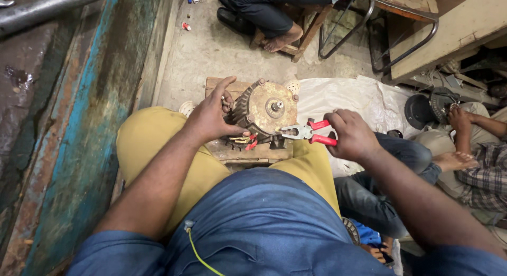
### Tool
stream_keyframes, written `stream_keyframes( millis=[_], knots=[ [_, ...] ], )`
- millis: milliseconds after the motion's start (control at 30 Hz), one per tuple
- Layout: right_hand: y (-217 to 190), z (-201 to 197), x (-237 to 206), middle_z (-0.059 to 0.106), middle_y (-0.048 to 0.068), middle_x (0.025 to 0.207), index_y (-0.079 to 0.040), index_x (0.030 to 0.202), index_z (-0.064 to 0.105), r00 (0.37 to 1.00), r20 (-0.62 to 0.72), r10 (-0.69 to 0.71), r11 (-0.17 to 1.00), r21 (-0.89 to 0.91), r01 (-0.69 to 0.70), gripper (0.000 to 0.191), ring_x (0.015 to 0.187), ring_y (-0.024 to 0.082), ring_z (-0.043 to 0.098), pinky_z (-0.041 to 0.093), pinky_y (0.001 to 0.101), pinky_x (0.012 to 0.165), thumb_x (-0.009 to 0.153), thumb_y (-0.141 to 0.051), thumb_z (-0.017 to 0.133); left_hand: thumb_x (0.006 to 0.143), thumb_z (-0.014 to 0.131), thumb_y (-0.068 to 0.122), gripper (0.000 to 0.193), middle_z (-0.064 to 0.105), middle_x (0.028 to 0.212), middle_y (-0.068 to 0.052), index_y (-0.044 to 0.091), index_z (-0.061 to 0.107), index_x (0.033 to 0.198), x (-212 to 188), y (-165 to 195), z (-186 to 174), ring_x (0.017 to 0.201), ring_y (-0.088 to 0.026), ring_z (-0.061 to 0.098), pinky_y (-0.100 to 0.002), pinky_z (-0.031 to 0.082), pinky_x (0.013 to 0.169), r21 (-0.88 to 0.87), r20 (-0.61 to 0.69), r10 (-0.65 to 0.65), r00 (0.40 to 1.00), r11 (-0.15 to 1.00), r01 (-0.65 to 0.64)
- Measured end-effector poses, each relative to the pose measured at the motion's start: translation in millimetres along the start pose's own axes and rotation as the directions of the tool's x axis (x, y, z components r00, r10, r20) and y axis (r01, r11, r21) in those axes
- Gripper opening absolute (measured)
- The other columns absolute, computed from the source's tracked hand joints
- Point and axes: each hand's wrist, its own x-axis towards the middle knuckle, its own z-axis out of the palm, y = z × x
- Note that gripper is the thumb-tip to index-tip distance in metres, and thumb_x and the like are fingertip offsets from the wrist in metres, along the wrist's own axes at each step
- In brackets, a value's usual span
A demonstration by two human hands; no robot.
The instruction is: The person uses pliers to repeatedly pull and adjust small metal tabs on a cylindrical motor component resting on a wooden block. The person holds the motor steady with one hand while manipulating the tabs with the other.
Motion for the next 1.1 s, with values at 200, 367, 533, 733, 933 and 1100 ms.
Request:
stream_keyframes(
  millis=[200,367,533,733,933,1100],
  knots=[
    [-50,-5,-33,0.060,0.031,0.116,-0.001,0.113,0.057,0.980,-0.053,0.194,0.981,0.000,-0.194,0.052,0.099,0.043,0.063,0.052,0.0492,0.086,0.073,-0.024,0.081,0.043,0.103,0.046,0.145,0.060,0.105,-0.006,0.023,0.019,0.159,1,2,1,0.087,-0.023,0.067,-0.038,0.057,0.082,-0.036,-0.013,-0.009,1.000,0.999,0.008],
    [-88,-11,-47,0.063,0.016,0.088,-0.003,0.116,0.059,0.891,0.069,0.449,0.894,-0.014,-0.449,0.056,0.085,0.037,0.064,0.051,0.0488,0.079,0.070,-0.025,0.082,0.045,0.103,0.044,0.141,0.062,0.104,-0.006,0.024,0.022,0.159,-1,0,2,0.089,-0.023,0.066,-0.038,0.058,0.084,-0.019,-0.011,-0.016,1.000,1.000,0.016],
    [-64,-14,-30,0.064,0.018,0.101,-0.005,0.120,0.059,0.926,0.090,0.365,0.930,-0.002,-0.367,0.065,0.095,0.037,0.063,0.050,0.0482,0.082,0.065,-0.026,0.083,0.048,0.103,0.042,0.138,0.062,0.104,-0.006,0.022,0.023,0.159,-1,-5,3,0.096,-0.024,0.066,-0.040,0.055,0.090,-0.008,-0.054,0.061,0.997,0.998,-0.062],
    [-12,-23,13,0.064,0.014,0.111,-0.010,0.121,0.062,0.981,0.138,0.137,0.989,0.036,-0.143,0.058,0.108,0.036,0.060,0.049,0.0460,0.092,0.068,-0.025,0.079,0.049,0.104,0.042,0.137,0.062,0.105,-0.007,0.021,0.024,0.159,-3,-8,2,0.096,-0.025,0.065,-0.041,0.055,0.088,-0.008,-0.073,0.103,0.992,0.995,-0.104],
    [17,-33,50,0.064,0.012,0.105,-0.010,0.117,0.065,0.976,0.216,-0.041,0.999,0.014,0.039,0.059,0.107,0.034,0.060,0.049,0.0455,0.092,0.065,-0.031,0.082,0.047,0.103,0.041,0.138,0.062,0.105,-0.006,0.020,0.025,0.159,0,-3,-1,0.087,-0.023,0.067,-0.038,0.057,0.083,-0.056,-0.011,0.037,0.999,0.998,-0.037],
    [24,-33,55,0.064,0.011,0.102,-0.009,0.112,0.064,0.966,0.240,-0.096,0.993,-0.042,0.109,0.058,0.105,0.033,0.061,0.049,0.0457,0.088,0.064,-0.035,0.081,0.044,0.104,0.037,0.143,0.060,0.110,-0.007,0.020,0.022,0.160,1,1,1,0.084,-0.023,0.066,-0.038,0.058,0.080,-0.090,-0.016,0.029,0.999,0.996,-0.030]
  ],
)
